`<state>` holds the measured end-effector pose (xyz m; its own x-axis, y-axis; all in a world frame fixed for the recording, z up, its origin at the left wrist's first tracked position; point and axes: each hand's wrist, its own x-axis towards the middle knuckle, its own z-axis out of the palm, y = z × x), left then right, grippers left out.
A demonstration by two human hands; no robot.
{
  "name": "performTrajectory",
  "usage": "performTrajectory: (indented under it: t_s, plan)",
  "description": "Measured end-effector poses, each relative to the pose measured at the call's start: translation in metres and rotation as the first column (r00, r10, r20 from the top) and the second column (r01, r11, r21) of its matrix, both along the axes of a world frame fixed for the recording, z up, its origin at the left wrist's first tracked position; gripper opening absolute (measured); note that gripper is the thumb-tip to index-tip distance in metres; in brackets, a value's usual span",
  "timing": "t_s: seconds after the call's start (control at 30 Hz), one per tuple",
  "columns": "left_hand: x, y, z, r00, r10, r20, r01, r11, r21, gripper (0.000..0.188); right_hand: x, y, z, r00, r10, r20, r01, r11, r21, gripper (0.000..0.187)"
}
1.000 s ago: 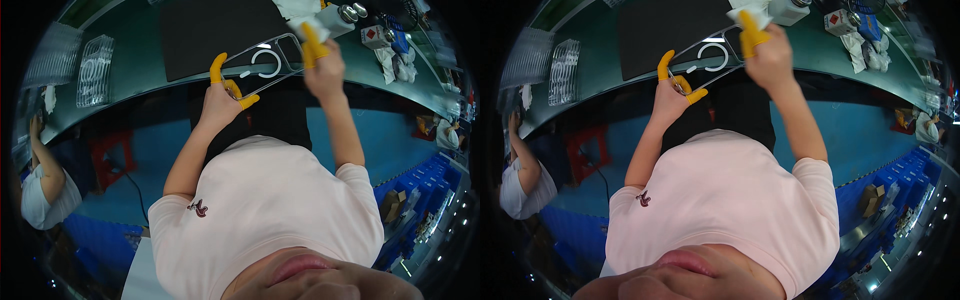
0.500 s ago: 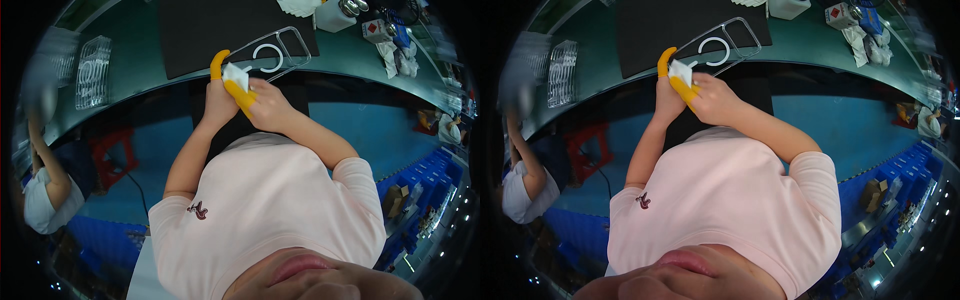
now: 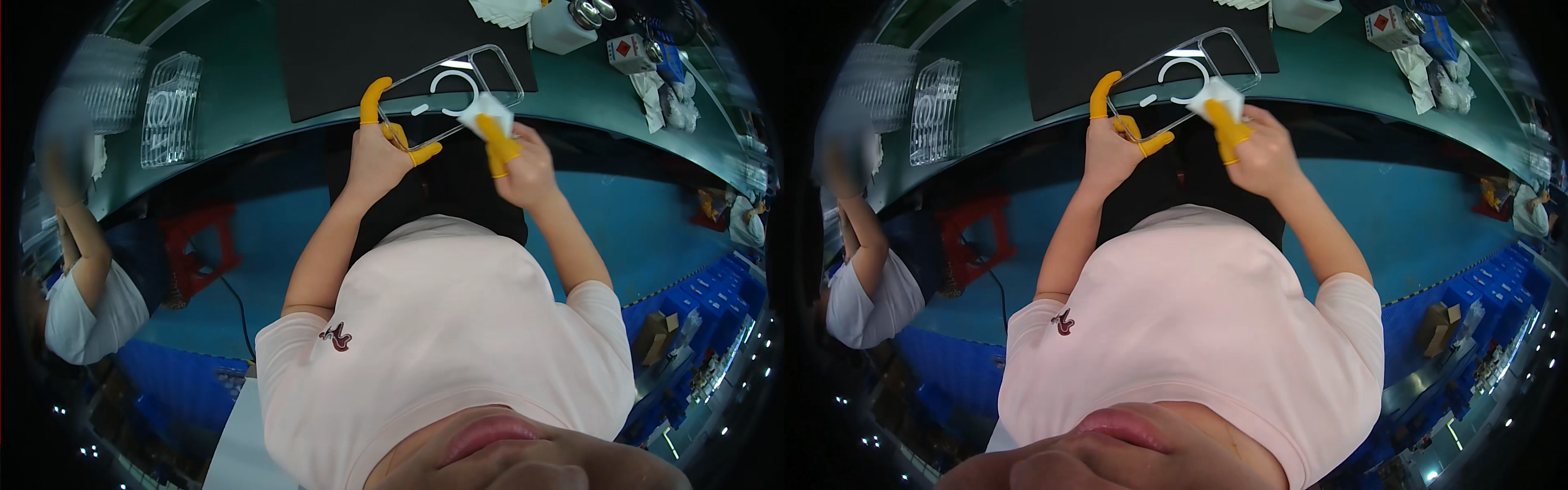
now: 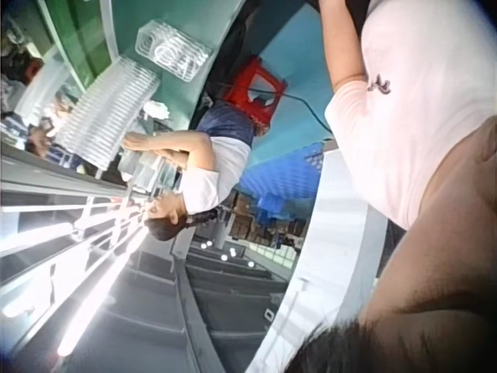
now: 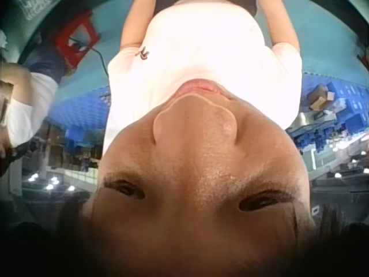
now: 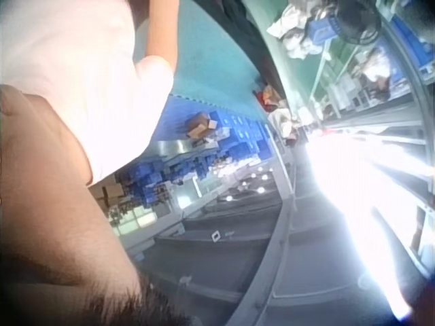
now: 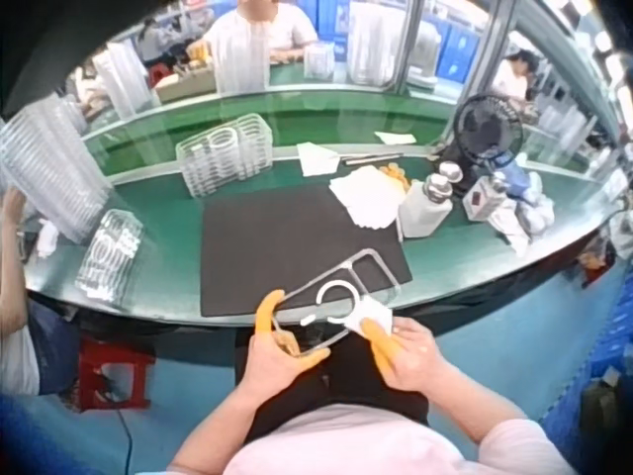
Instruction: Cleaning the back of transparent phone cases with a cloth and cleaning solution.
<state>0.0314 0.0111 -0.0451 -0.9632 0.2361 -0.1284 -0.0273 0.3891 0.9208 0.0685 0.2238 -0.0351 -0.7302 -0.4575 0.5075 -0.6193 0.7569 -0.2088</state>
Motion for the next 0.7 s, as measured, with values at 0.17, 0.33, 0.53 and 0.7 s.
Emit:
performTrajectory:
  t_s: [0.17, 0.33, 0.53, 0.7]
  plan:
    - [0.001, -0.007, 0.002, 0.999, 0.021, -0.024, -0.021, 0.999, 0.027, 0.087, -0.018, 0.056, 0.008, 0.902, -0.387, -0.191, 0.326, 0.901, -0.286, 0.02]
    - [-0.008, -0.04, 0.042, 0.976, 0.056, -0.209, -0.052, 0.998, 0.026, 0.09, -0.056, 0.061, -0.008, 0.855, -0.518, 0.019, 0.412, 0.658, -0.631, 0.023]
    - [-0.038, -0.201, 0.073, 0.504, 0.613, -0.608, -0.836, 0.523, -0.166, 0.09, -0.056, 0.066, -0.031, 0.83, -0.524, -0.191, 0.473, 0.842, -0.259, 0.018]
    - [-0.046, -0.258, 0.036, 0.528, 0.683, -0.505, -0.844, 0.486, -0.226, 0.088, -0.06, 0.067, -0.03, 0.832, -0.519, -0.197, 0.462, 0.844, -0.272, 0.018]
